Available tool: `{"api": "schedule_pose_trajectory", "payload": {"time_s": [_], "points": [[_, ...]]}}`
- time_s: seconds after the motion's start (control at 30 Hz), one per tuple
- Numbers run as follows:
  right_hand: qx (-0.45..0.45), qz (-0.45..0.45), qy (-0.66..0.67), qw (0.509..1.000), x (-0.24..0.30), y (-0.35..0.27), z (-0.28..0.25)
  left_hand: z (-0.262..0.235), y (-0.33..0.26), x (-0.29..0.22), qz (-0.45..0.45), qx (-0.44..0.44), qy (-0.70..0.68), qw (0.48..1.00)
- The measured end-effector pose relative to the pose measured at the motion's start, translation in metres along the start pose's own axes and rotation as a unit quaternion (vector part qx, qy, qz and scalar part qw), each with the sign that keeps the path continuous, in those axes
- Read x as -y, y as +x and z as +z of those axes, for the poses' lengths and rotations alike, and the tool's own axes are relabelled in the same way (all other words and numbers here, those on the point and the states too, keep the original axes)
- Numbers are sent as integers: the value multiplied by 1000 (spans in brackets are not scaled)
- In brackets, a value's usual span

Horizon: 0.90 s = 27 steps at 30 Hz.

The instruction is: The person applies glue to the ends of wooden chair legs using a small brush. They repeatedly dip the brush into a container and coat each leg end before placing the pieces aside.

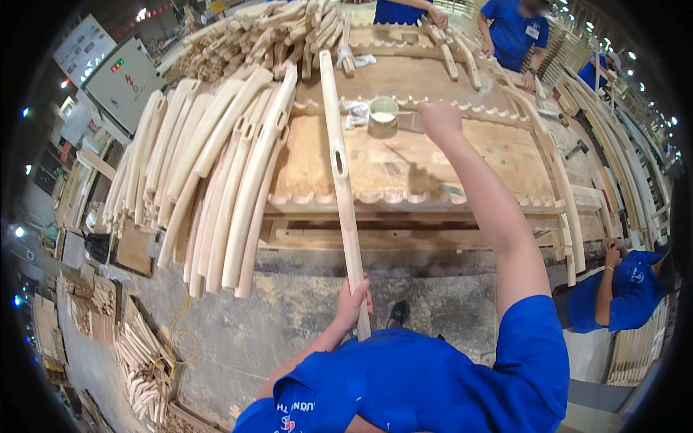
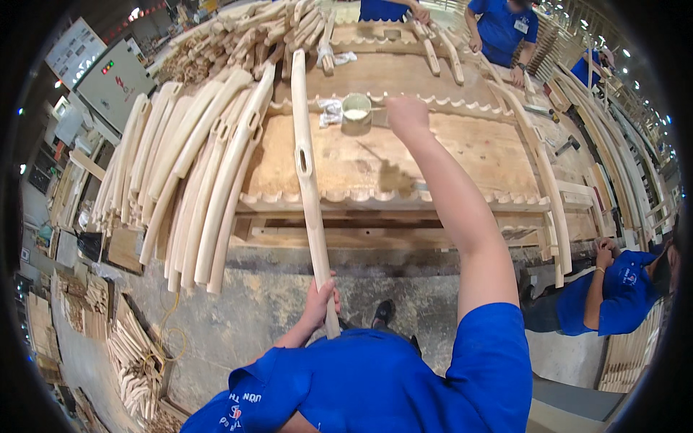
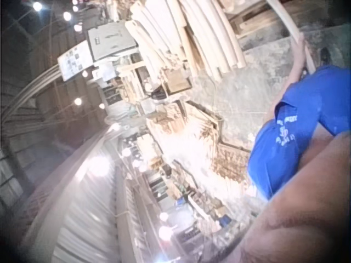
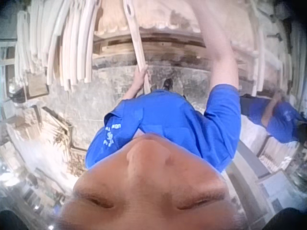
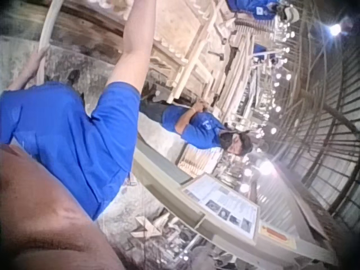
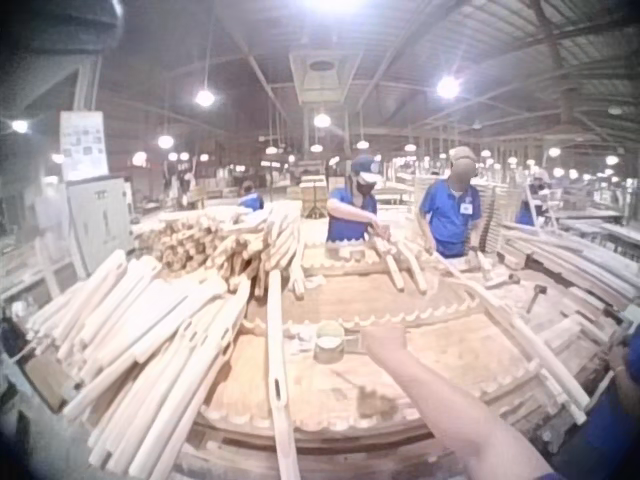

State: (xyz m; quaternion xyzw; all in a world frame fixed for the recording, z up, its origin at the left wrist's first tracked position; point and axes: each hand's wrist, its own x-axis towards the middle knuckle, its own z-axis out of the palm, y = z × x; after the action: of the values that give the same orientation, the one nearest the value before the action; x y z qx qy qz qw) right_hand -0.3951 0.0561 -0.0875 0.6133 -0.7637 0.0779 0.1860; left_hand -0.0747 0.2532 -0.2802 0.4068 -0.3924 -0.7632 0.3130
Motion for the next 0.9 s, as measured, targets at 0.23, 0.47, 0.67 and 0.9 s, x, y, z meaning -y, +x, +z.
{"api": "schedule_pose_trajectory", "payload": {"time_s": [0.23, 0.47, 0.67, 0.9], "points": [[29, -51, -93, 994, 33, 54, 18, 7, -1, -2, -3, -14, 9, 1000], [116, 133, 228, 958, -4, 36, 80, 3, -3, 0, -11, -21, 6, 1000], [13, 121, 433, 893, -29, 6, 111, 8, 0, -3, -8, -16, -5, 1000], [-14, 103, 437, 893, -10, -1, 101, 9, -3, -4, -11, -31, -19, 999]]}}
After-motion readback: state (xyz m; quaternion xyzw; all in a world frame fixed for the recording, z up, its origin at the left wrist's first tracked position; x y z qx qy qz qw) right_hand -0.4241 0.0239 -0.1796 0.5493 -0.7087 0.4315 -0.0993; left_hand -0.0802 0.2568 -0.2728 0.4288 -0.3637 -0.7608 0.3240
